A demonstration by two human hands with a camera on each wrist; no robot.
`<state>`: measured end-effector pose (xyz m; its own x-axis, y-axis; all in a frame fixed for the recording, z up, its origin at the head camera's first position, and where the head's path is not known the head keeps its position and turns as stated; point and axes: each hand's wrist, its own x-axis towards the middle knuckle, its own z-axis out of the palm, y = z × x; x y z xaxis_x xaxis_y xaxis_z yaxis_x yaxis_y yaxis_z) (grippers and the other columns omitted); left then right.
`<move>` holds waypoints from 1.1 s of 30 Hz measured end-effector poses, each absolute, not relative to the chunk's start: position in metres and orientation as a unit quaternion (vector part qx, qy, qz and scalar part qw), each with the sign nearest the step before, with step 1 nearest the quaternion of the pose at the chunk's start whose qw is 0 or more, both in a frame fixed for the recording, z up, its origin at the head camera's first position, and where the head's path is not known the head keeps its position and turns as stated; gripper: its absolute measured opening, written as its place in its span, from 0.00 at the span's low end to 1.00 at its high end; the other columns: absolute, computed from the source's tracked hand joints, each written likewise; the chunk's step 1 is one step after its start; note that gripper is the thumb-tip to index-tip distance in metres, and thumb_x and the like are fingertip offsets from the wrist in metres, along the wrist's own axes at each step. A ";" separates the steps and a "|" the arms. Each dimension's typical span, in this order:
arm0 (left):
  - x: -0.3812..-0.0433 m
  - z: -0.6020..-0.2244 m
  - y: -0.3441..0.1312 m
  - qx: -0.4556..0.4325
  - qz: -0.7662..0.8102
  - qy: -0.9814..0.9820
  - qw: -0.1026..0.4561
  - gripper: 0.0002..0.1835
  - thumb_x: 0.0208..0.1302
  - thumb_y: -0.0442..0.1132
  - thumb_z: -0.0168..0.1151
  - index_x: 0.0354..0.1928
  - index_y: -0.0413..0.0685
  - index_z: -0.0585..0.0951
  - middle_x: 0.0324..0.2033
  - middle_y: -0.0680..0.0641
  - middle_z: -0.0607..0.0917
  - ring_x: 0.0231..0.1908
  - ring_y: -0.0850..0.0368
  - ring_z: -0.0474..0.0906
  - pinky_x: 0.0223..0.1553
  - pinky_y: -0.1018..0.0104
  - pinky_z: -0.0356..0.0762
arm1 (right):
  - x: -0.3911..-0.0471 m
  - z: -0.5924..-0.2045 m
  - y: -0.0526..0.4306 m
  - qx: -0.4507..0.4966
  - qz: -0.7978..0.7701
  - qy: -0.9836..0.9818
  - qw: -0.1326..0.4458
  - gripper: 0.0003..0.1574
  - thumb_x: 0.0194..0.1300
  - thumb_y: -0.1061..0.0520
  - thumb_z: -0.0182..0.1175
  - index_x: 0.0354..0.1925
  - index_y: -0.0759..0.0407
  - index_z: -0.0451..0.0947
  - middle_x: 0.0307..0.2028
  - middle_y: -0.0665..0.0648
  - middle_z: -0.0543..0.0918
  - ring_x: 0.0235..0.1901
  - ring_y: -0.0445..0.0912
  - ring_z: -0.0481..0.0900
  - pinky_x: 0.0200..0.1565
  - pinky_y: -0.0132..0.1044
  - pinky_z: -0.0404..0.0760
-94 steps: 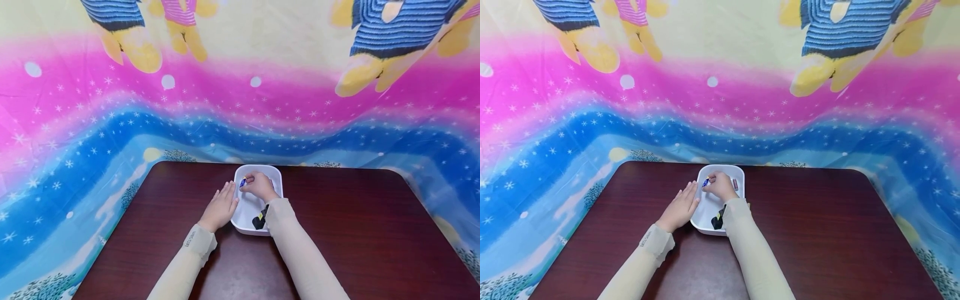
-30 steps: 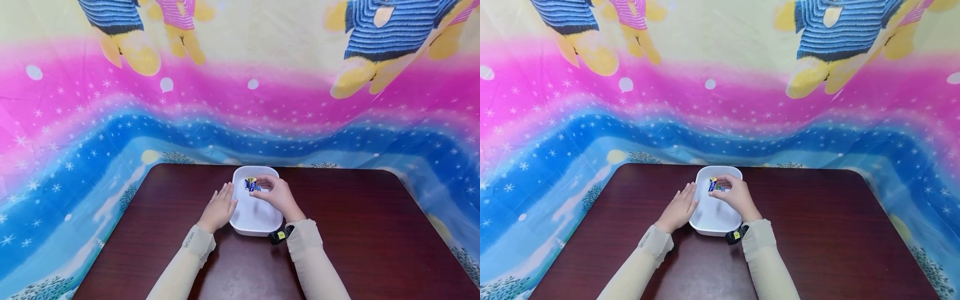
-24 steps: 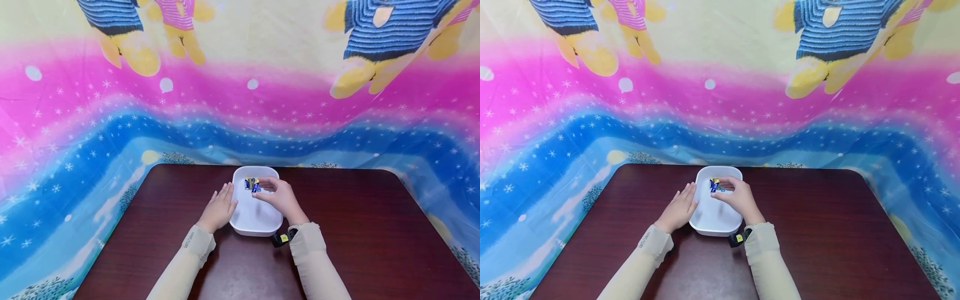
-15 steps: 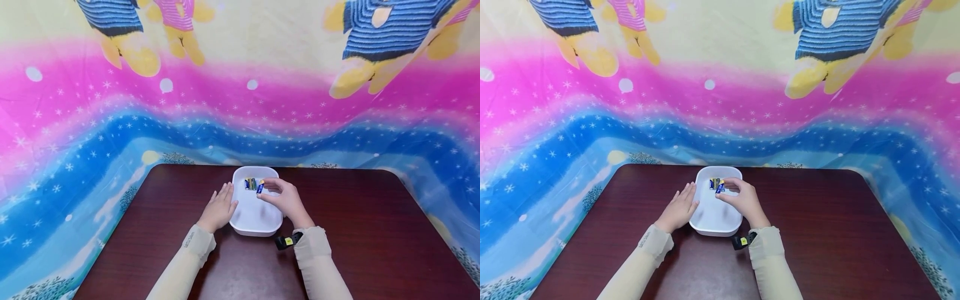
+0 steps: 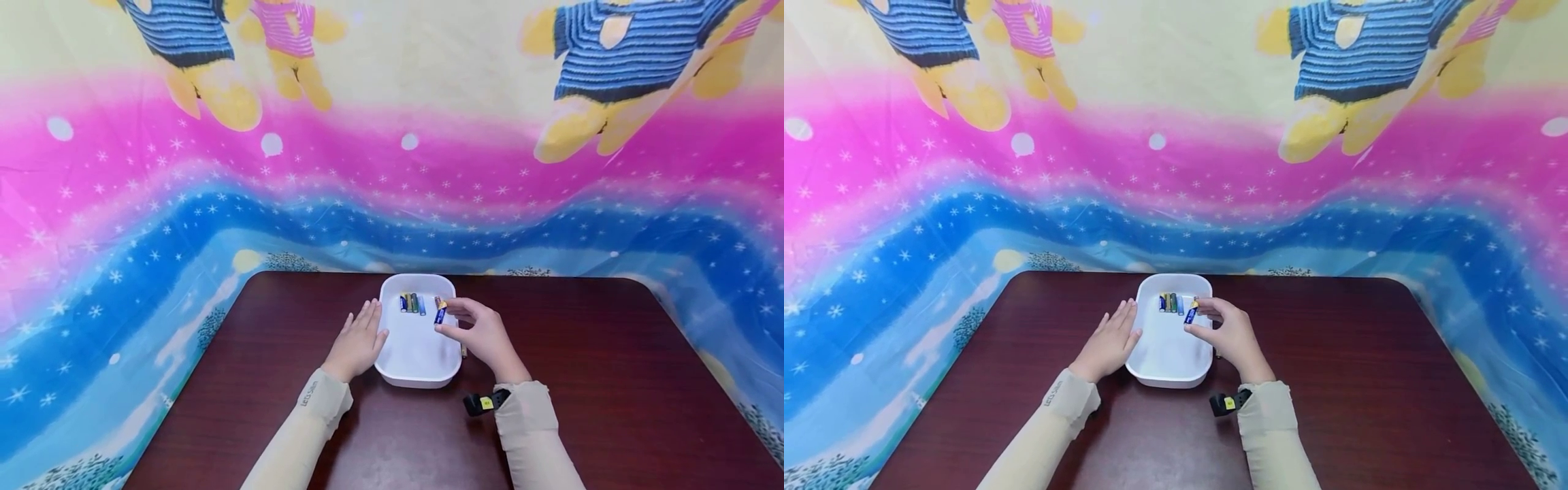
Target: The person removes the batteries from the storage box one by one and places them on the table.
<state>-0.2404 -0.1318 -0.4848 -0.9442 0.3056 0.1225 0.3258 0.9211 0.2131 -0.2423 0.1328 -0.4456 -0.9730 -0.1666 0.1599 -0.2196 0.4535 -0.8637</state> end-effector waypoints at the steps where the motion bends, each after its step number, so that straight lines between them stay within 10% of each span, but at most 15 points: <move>1: -0.240 -0.485 -0.132 -0.161 -0.115 -0.979 0.043 0.34 0.74 0.55 0.34 0.73 0.43 0.48 0.72 0.46 0.51 0.71 0.53 0.42 0.68 0.49 0.44 | -0.242 -0.446 0.135 0.111 0.509 -0.853 0.028 0.38 0.45 0.38 0.72 0.54 0.48 0.76 0.48 0.55 0.81 0.51 0.55 0.78 0.52 0.50 0.76; 33: -0.242 -0.489 -0.132 -0.161 -0.128 -0.978 0.042 0.33 0.74 0.54 0.34 0.73 0.43 0.47 0.72 0.47 0.49 0.71 0.53 0.41 0.68 0.49 0.45 | -0.237 -0.487 0.190 0.102 0.472 -0.874 0.060 0.35 0.48 0.42 0.72 0.54 0.52 0.77 0.46 0.57 0.82 0.46 0.52 0.80 0.49 0.48 0.78</move>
<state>-0.2416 -0.1323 -0.4886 -0.9446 0.3040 0.1237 0.3256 0.9153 0.2370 -0.2374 0.1904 -0.4870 -0.9720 -0.1222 0.2005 -0.2347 0.5341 -0.8122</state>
